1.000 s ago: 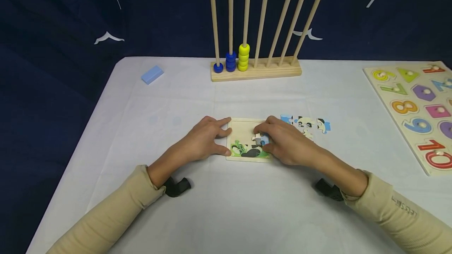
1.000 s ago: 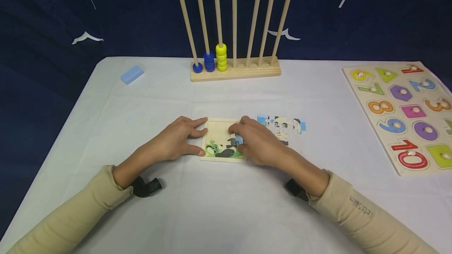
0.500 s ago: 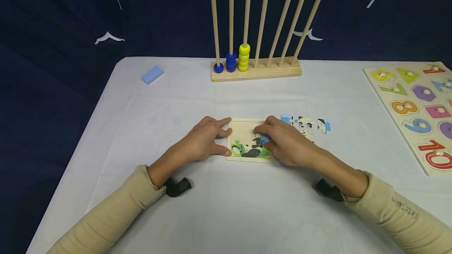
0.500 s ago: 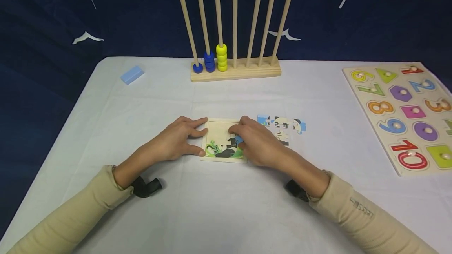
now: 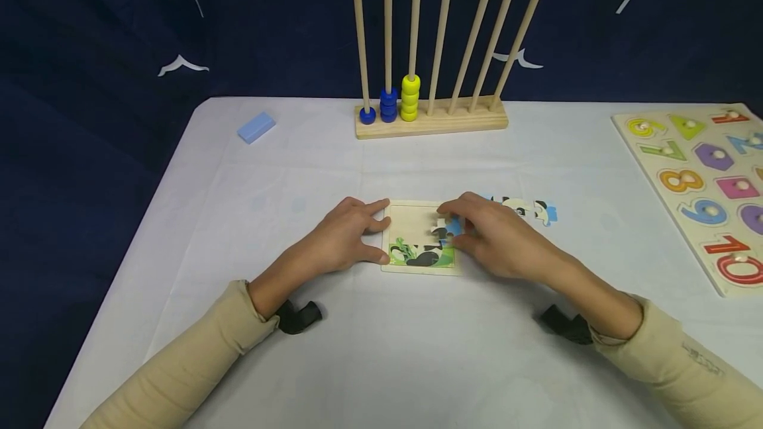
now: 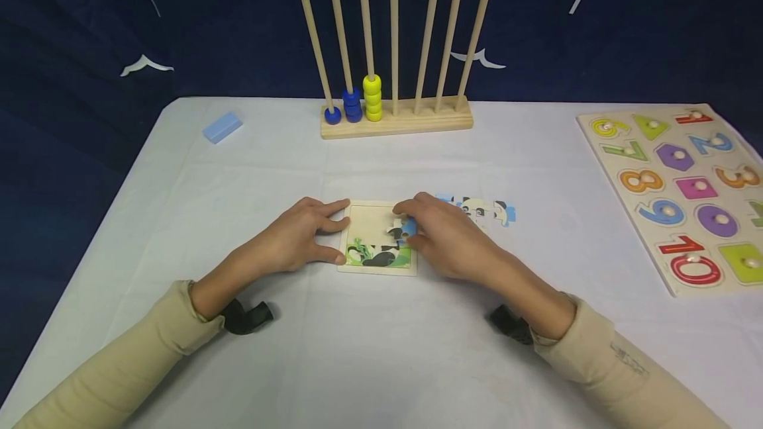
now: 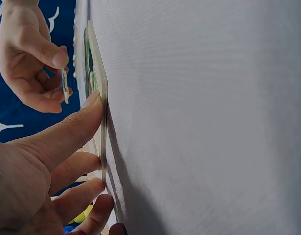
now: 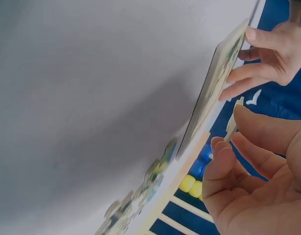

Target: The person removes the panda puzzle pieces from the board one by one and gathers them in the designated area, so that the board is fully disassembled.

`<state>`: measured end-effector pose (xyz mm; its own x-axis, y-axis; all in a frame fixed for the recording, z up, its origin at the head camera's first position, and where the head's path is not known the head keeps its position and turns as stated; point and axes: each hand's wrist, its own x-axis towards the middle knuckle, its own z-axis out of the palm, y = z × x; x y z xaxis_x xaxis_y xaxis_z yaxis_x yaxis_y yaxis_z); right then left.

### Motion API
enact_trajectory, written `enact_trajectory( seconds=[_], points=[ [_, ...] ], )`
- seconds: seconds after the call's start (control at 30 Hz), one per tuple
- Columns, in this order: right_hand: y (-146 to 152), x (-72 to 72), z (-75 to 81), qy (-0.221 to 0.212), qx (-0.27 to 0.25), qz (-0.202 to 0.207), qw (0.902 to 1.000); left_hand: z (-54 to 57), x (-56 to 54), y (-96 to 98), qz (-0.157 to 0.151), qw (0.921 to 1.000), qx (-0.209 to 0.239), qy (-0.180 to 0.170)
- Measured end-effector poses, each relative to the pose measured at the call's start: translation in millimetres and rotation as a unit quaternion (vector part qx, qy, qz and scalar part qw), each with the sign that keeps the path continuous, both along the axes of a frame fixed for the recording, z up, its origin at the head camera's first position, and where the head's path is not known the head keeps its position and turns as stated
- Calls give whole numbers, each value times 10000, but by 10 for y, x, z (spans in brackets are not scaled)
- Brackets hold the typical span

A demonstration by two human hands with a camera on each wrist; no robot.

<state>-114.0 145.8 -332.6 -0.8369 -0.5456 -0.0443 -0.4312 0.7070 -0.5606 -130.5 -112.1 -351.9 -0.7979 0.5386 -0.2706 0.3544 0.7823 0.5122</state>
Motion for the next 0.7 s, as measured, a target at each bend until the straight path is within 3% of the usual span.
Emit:
enact_trajectory(
  seconds=[0.37,0.7],
  points=[
    [266,102,11,141,-173,-207,9995,-6,13,-1,61,10000,53,12],
    [720,192,-16,493,-216,-574,9969,-1,7,-6,95,9999,14,-113]
  ],
)
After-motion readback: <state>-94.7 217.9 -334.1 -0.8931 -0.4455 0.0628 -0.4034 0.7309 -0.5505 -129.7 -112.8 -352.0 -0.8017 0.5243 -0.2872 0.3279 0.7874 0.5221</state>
